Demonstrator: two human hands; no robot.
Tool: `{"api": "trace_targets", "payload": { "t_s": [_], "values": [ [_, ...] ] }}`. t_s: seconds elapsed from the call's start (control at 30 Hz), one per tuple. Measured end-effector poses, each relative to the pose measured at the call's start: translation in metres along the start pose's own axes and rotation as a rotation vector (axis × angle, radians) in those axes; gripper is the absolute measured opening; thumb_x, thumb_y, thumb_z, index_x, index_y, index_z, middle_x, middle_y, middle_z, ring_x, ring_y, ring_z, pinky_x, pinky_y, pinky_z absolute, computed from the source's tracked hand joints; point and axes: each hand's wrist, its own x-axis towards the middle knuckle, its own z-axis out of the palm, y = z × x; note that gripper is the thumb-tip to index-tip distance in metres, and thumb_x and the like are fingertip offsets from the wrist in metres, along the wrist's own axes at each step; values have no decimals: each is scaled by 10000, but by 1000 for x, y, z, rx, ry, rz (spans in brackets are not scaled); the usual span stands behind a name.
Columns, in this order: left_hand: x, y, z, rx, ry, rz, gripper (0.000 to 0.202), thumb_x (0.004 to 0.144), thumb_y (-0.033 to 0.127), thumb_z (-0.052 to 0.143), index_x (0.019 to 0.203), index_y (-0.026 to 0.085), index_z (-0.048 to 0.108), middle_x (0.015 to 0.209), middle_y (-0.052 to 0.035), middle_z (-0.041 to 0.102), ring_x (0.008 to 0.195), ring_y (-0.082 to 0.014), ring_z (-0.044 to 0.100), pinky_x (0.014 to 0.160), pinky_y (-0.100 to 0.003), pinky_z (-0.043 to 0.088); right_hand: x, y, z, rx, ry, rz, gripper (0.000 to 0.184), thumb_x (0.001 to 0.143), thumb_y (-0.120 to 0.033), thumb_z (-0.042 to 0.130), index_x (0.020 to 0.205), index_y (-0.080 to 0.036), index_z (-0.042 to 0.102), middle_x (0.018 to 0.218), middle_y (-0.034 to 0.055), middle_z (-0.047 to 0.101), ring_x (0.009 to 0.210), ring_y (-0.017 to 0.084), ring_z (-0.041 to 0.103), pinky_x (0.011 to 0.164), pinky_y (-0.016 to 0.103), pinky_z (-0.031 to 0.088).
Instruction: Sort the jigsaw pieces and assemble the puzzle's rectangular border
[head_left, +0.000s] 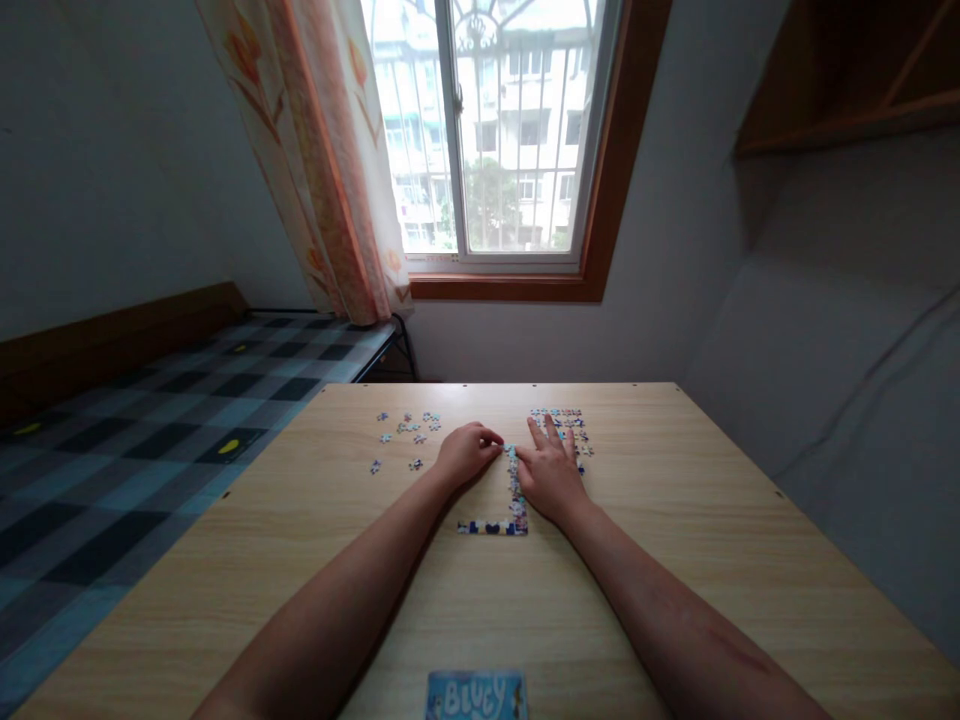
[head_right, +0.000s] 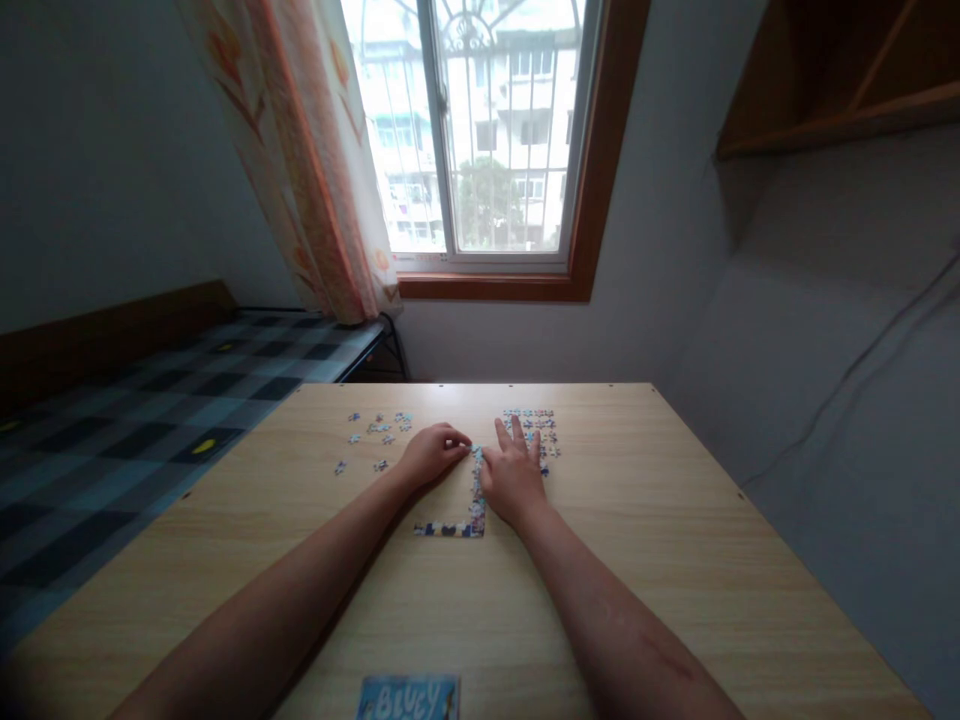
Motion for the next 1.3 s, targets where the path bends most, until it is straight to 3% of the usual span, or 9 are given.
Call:
{"api": "trace_targets", "payload": {
  "t_s": [0.33,0.53,0.77,1.0,1.3],
  "values": [
    [-1,4,2,4,29,-28,205,851,319,655,960,269,822,956,-44,712,826,-180,648,790,-278,488,0,0,0,16,9,1,265,915,-230,537,1080,-232,745,1607,94,382,1524,349,202,1185,680,60],
    [-1,4,3,23,36,-30,210,854,322,658,973,268,823,957,-46,711,822,-181,648,795,-279,491,1,0,0,48,2,25,360,927,-232,525,1243,-247,698,1609,89,380,1534,337,181,1200,660,71],
    [-1,4,4,12,45,-28,204,854,321,661,965,266,823,948,-41,710,821,-172,649,789,-269,486,1,-2,0,3,-62,13,367,997,-383,499,1309,-285,666,1643,114,300,1548,345,129,1197,655,45],
    [-5,6,5,11,49,-46,199,849,329,666,964,281,822,946,-27,708,807,-161,646,768,-261,489,-1,-2,1,-25,-82,16,383,1023,-403,447,1321,-293,659,1647,99,296,1551,335,122,1200,650,62],
    [-8,6,7,3,48,-46,211,838,348,674,977,287,820,944,-25,708,821,-165,648,796,-267,504,-2,4,7,-7,19,16,393,1006,-353,455,1346,-286,639,1605,91,381,1531,341,193,1196,657,117]
  ]
}}
